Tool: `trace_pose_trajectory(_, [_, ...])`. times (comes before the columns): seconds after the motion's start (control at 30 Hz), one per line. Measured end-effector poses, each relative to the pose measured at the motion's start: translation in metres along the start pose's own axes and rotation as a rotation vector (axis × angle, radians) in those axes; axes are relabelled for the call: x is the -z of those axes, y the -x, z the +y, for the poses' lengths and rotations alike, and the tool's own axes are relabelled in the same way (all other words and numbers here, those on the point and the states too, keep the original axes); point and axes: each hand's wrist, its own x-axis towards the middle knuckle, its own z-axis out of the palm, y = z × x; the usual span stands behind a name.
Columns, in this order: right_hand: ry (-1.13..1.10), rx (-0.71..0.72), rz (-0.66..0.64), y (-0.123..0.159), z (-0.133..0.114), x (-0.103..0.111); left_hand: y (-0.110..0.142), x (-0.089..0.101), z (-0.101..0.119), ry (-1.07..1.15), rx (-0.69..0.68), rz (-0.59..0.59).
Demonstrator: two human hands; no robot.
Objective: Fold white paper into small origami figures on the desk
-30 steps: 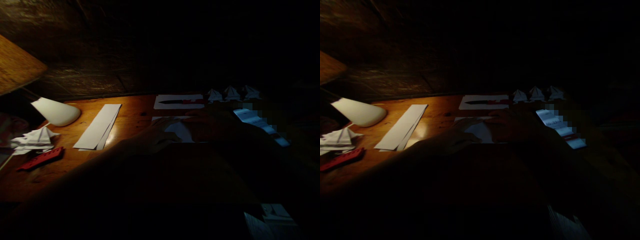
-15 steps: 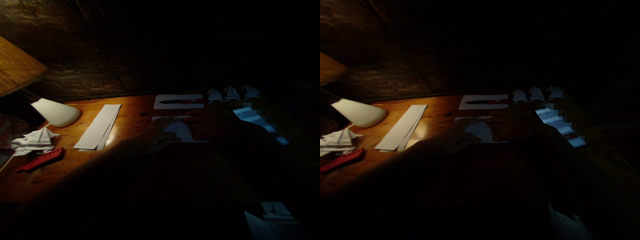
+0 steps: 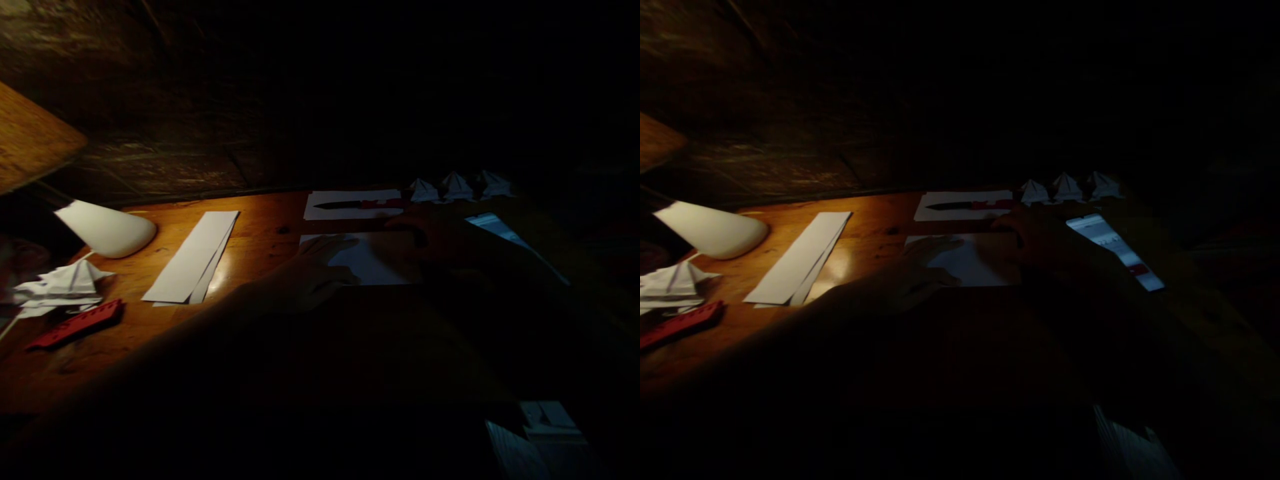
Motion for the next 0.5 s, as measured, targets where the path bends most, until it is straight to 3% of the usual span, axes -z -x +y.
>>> trace_pose_trajectory(0.5, [0.007, -0.048, -0.044, -0.0027, -0.0050, 0.0048, 0.0004, 0.0029, 0.0054, -0.026, 0.026, -0.011])
